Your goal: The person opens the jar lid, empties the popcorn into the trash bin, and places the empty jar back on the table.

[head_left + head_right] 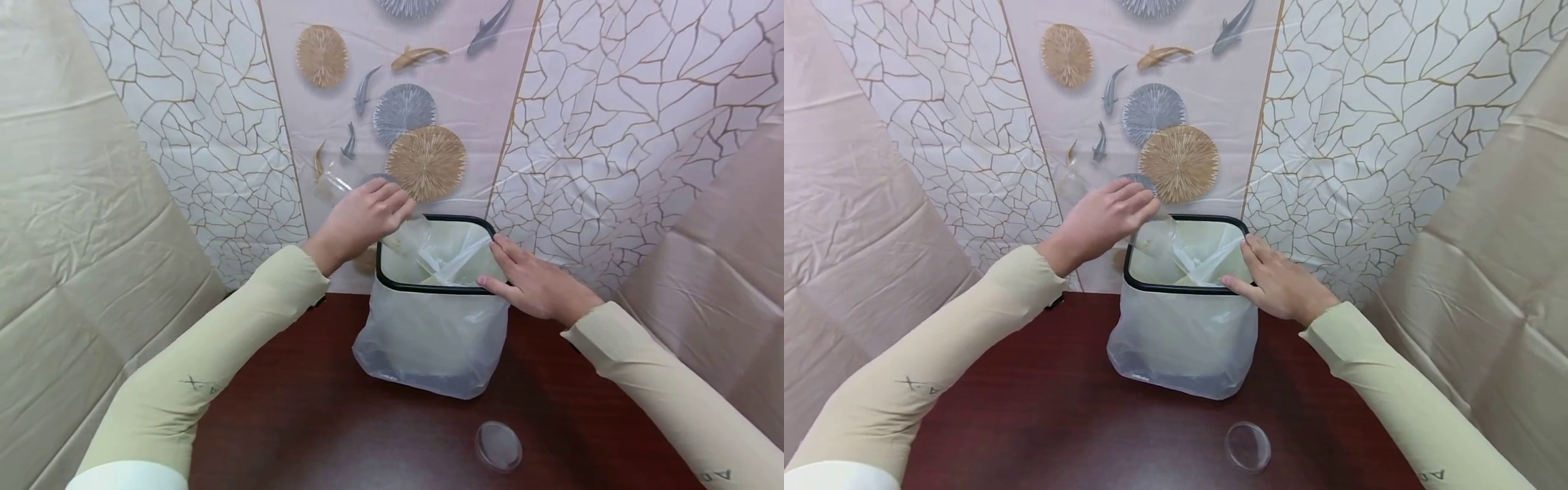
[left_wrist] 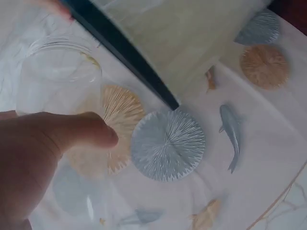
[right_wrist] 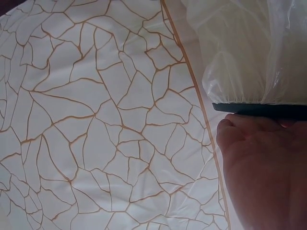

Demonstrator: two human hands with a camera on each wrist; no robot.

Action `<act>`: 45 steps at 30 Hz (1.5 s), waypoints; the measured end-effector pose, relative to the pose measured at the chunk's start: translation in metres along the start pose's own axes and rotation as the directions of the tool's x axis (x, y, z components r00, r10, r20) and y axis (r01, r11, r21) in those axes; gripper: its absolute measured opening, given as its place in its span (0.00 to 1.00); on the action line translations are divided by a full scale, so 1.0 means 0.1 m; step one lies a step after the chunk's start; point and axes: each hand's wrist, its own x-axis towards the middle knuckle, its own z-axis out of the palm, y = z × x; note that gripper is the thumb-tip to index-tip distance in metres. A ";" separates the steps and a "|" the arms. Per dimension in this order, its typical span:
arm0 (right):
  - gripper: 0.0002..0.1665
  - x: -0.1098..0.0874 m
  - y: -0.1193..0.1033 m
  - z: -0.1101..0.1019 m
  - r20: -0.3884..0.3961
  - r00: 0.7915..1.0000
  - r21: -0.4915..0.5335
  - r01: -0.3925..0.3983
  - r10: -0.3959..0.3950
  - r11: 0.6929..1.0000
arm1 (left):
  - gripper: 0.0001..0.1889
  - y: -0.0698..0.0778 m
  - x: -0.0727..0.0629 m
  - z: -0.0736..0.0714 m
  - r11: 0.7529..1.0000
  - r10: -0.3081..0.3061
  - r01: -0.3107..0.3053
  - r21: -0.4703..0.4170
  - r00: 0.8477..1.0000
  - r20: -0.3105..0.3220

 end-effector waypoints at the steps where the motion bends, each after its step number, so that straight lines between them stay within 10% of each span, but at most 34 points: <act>1: 0.53 0.00 0.00 0.00 -0.001 1.000 -0.001 -0.002 0.002 1.000 | 0.18 -0.02 -0.01 -0.01 0.996 -0.054 0.054 -0.074 0.999 0.007; 4: 0.54 0.01 -0.01 -0.01 -0.001 1.000 -0.002 -0.006 0.006 1.000 | 0.25 -0.07 -0.09 -0.05 0.930 -0.221 0.222 -0.294 0.975 0.035; 9: 0.55 0.01 -0.01 0.00 0.000 1.000 0.005 -0.015 0.015 1.000 | 0.38 -0.16 -0.24 -0.02 0.711 -0.456 0.468 -0.525 0.875 0.163; 15: 0.55 0.01 0.01 0.01 -0.003 1.000 0.009 -0.018 0.018 1.000 | 0.41 -0.14 -0.52 0.12 0.381 -0.636 0.616 -0.689 0.716 0.288; 22: 0.55 0.00 0.02 0.02 -0.004 1.000 0.019 -0.025 0.025 1.000 | 0.31 0.18 -0.97 0.51 -0.075 -0.762 0.582 -0.810 0.491 0.423; 26: 0.55 0.00 0.02 0.03 0.000 1.000 0.023 -0.031 0.031 0.999 | 0.33 0.46 -1.24 0.78 -0.273 -0.789 0.513 -0.814 0.365 0.495; 29: 0.56 0.01 0.02 0.03 0.006 0.999 0.025 -0.037 0.037 0.999 | 0.37 0.68 -1.46 0.97 -0.329 -0.800 0.495 -0.804 0.306 0.516; 37: 0.56 0.01 0.03 0.03 0.006 0.999 0.029 -0.042 0.042 0.999 | 0.38 1.18 -1.82 1.37 -0.377 -0.824 0.502 -0.779 0.203 0.529; 45: 0.56 0.01 0.02 0.04 0.006 0.999 0.036 -0.038 0.038 0.999 | 0.37 1.51 -2.00 1.60 -0.441 -0.815 0.453 -0.775 0.159 0.557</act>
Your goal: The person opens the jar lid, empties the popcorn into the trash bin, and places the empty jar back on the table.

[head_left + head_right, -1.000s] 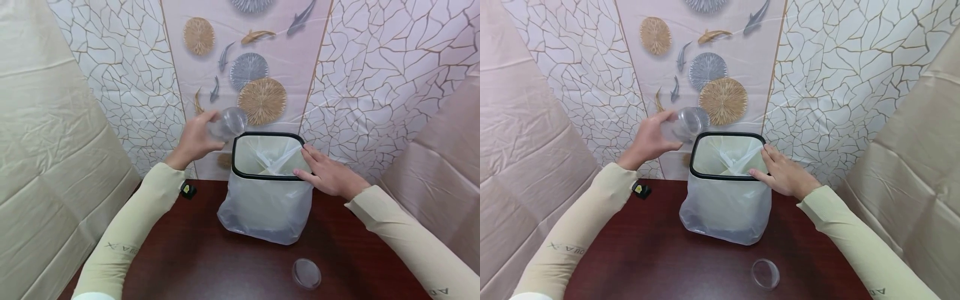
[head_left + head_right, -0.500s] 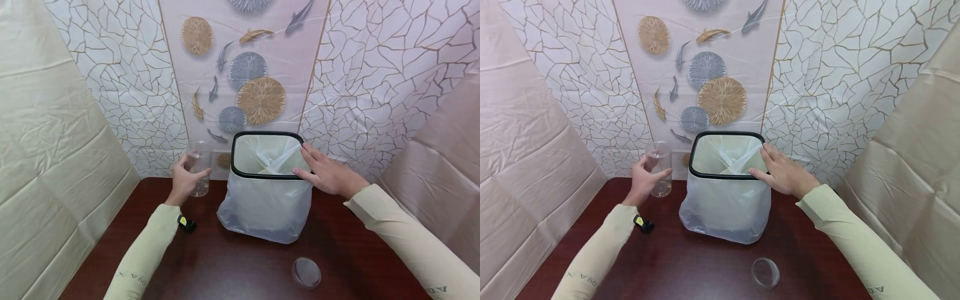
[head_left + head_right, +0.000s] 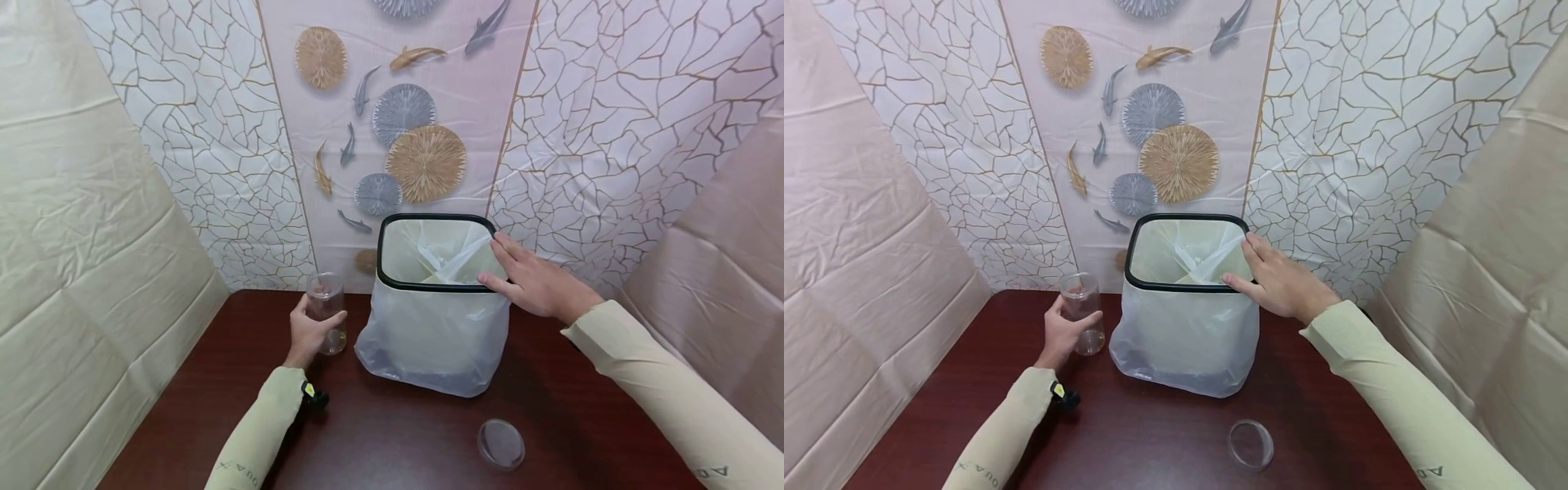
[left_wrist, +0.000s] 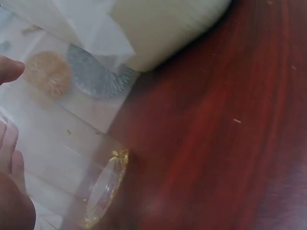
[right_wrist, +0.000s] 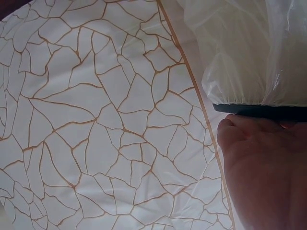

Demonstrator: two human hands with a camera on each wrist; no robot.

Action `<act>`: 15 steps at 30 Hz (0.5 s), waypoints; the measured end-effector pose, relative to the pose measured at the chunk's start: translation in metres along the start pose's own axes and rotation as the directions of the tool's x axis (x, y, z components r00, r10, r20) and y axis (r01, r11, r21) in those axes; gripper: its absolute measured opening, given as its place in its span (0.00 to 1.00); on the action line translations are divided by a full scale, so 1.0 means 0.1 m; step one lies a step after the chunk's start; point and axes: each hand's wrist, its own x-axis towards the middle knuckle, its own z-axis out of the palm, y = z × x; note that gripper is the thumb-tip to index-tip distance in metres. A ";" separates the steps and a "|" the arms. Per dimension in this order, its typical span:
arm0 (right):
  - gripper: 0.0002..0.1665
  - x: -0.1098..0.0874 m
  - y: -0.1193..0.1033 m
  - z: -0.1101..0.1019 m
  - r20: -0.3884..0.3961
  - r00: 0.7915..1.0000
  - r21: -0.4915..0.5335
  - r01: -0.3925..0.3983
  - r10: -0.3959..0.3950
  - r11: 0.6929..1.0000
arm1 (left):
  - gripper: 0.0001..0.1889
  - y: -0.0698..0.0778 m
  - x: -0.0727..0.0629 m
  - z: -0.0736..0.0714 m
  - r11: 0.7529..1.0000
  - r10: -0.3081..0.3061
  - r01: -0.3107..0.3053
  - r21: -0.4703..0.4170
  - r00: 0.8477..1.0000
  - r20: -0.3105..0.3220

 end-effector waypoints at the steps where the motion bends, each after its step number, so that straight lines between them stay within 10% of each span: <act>1: 0.56 0.00 0.00 0.00 -0.001 1.000 -0.001 0.001 -0.001 1.000 | 0.38 -0.03 -0.01 -0.01 1.000 0.000 0.000 -0.008 1.000 0.000; 15: 0.54 -0.04 0.01 0.02 -0.040 0.999 0.029 0.007 -0.006 1.000 | 0.61 0.04 -0.10 -0.19 0.968 -0.083 0.033 0.249 0.978 0.192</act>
